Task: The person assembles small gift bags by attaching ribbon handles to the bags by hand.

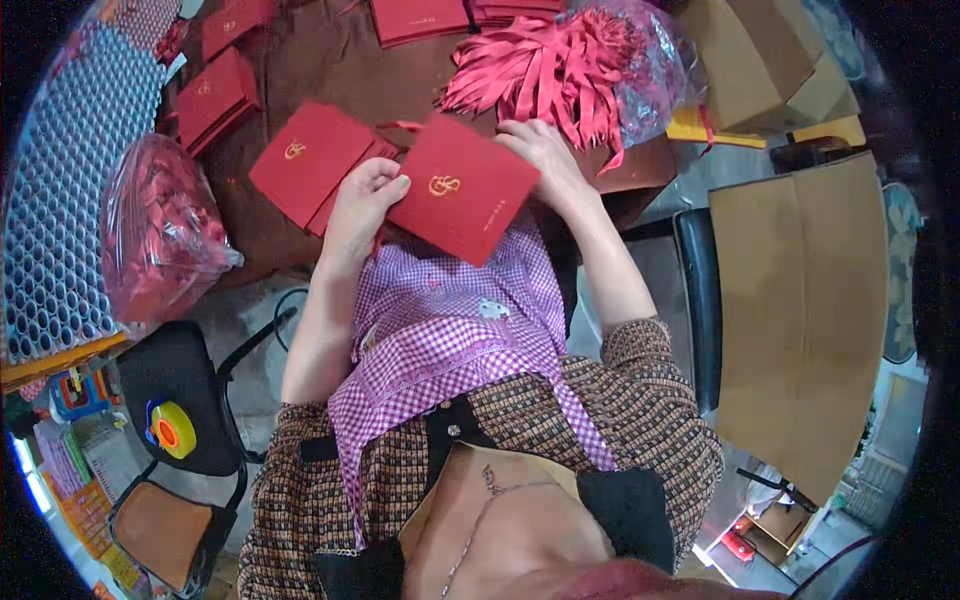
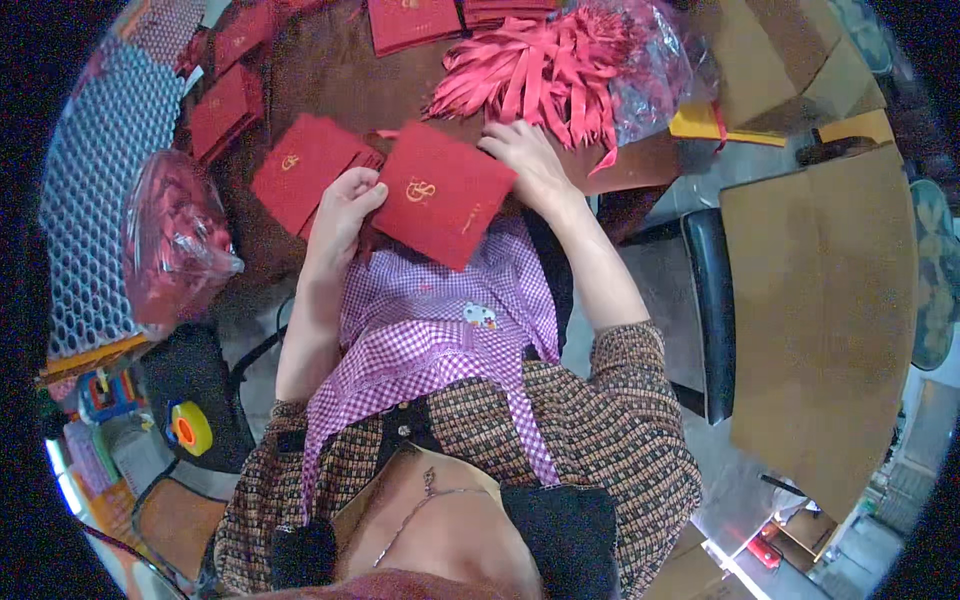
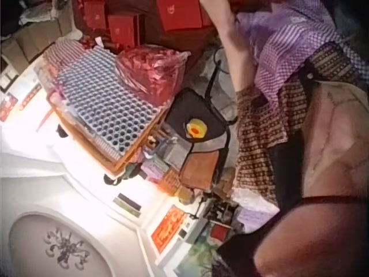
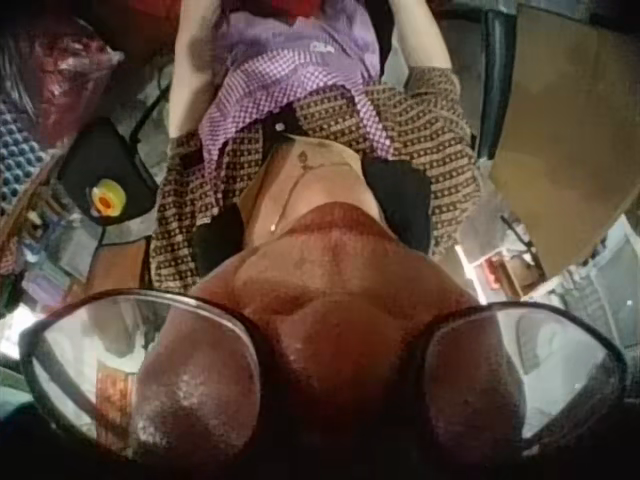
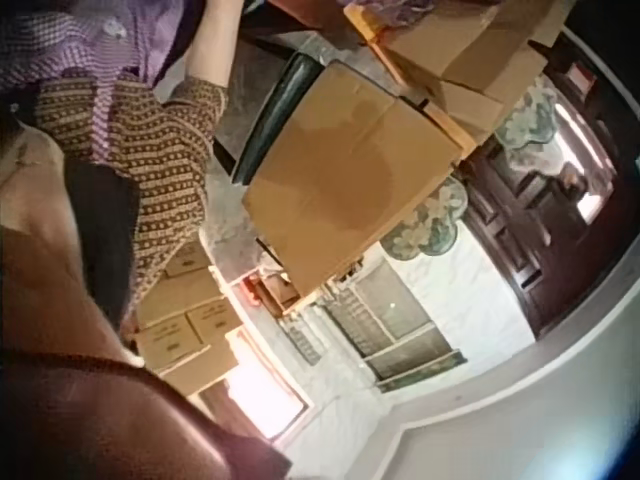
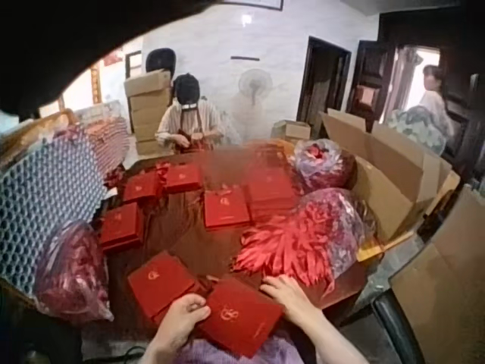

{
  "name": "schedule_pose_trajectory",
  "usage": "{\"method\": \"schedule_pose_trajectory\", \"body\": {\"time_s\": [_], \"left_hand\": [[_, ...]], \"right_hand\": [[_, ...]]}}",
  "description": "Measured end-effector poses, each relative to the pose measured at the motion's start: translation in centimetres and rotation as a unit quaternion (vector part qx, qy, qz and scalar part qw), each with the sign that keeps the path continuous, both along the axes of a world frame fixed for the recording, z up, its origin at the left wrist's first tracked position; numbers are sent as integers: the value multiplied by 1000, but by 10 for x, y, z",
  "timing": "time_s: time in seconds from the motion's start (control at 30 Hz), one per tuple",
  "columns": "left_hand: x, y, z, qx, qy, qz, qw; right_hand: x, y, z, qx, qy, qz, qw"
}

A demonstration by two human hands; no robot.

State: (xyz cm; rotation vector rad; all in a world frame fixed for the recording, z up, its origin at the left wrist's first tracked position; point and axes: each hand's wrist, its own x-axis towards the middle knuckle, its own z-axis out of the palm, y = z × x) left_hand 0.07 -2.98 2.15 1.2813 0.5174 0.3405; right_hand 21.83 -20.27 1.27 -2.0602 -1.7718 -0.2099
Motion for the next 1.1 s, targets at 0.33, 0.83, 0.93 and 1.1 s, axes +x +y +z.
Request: {"method": "schedule_pose_trajectory", "body": {"time_s": [0.33, 0.83, 0.93, 1.1], "left_hand": [[12, -5, -17, 40, 62, 26, 997], [18, -8, -18, 226, 121, -17, 967], [23, -5, -33, 257, 134, -19, 957], [32, -10, -29, 293, 142, -20, 945]], "right_hand": [[13, 0, -13, 160, 139, -33, 977], [-36, 8, 27, 200, 528, -20, 825], [-58, 15, 5, 160, 324, -43, 931], [-72, 22, -8, 104, 186, -89, 973]]}}
